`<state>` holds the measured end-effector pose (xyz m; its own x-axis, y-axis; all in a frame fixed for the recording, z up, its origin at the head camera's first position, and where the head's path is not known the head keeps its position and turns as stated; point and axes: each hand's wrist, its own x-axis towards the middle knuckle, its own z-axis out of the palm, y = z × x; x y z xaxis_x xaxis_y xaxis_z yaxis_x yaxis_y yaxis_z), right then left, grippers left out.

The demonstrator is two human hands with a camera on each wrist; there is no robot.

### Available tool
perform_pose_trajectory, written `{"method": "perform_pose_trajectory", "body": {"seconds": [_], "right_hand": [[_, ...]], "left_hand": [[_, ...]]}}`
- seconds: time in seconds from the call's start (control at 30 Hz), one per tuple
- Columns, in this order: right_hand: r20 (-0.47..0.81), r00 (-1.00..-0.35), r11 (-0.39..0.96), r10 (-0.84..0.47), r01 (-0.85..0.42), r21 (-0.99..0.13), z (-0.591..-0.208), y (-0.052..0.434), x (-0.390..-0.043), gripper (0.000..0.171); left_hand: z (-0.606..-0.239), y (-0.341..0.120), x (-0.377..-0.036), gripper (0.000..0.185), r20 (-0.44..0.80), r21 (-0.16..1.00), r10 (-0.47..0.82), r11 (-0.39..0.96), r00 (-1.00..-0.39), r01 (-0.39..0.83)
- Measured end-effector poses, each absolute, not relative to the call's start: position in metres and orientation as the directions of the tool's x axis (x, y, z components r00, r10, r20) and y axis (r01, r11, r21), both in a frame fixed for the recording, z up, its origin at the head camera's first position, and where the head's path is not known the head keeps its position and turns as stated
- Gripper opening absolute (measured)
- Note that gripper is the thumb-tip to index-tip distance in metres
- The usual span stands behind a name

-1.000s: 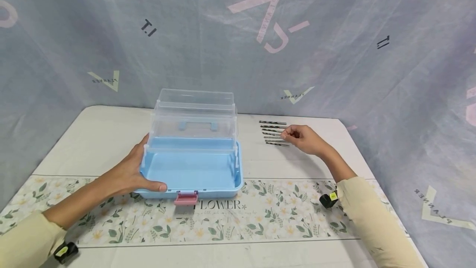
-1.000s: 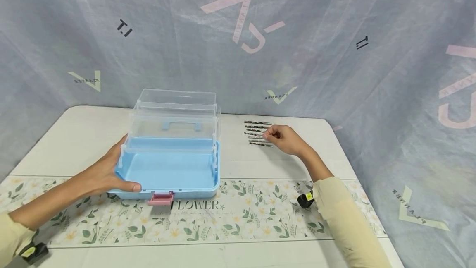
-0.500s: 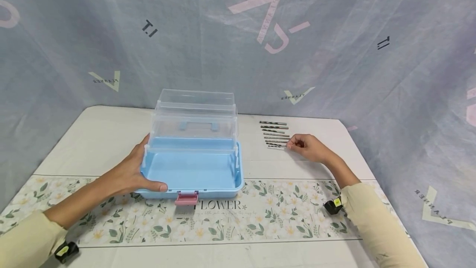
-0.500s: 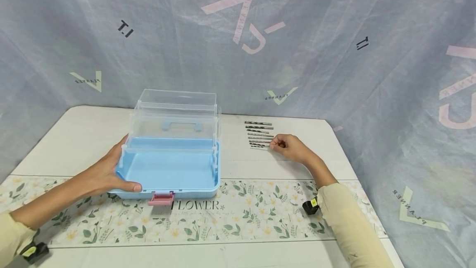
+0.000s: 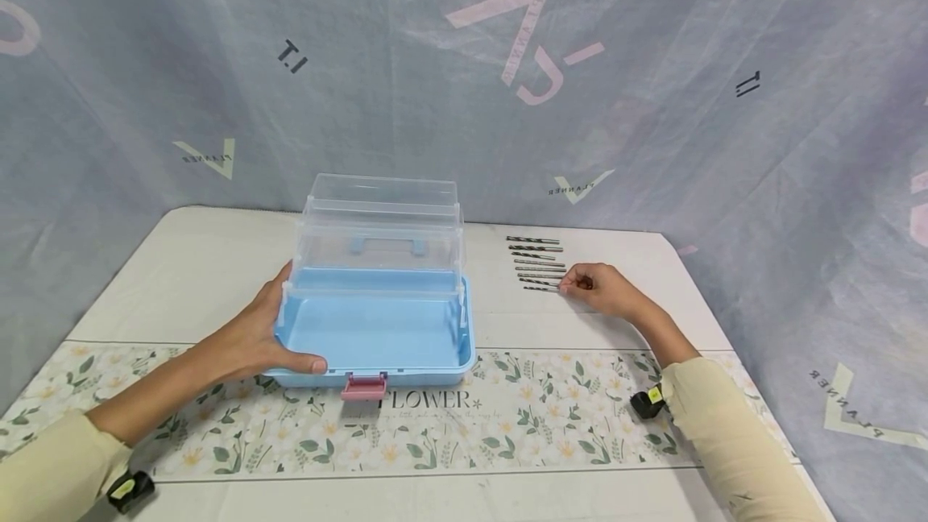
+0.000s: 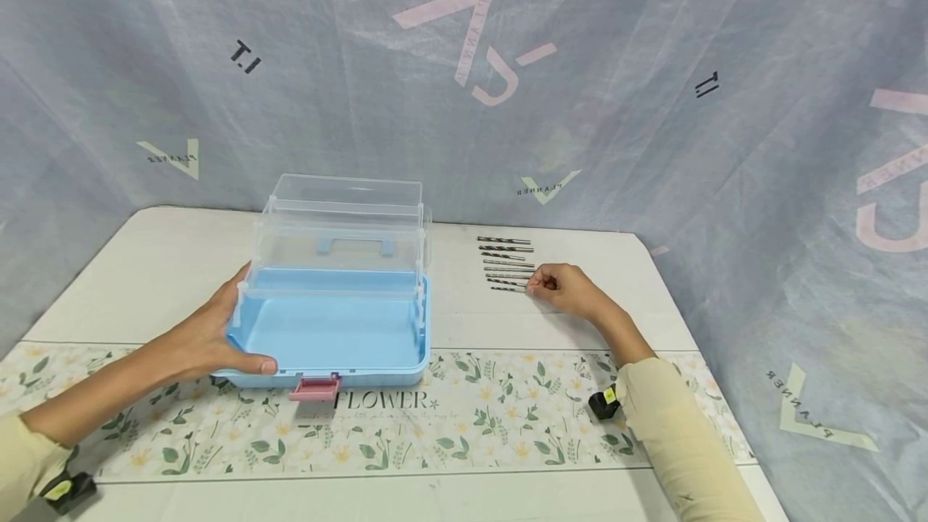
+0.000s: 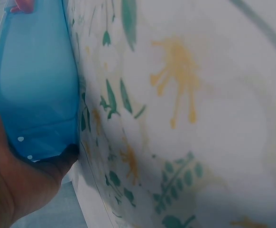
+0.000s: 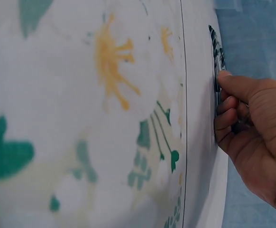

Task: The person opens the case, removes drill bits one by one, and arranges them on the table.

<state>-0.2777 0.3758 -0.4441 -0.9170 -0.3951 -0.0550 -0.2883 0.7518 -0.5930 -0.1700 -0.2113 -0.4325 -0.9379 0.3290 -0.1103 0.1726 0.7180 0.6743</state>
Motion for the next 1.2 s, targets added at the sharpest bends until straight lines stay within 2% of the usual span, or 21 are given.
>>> {"method": "perform_pose_trajectory", "body": {"seconds": [1.2], "right_hand": [[-0.049,-0.925,0.753,-0.377,-0.276,-0.597,-0.4451,0.3764,-0.2762,0.009]], "left_hand": [[-0.4316,-0.2117,-0.1697,0.168,-0.127,0.66,0.321,0.734,-0.939,0.162]]}}
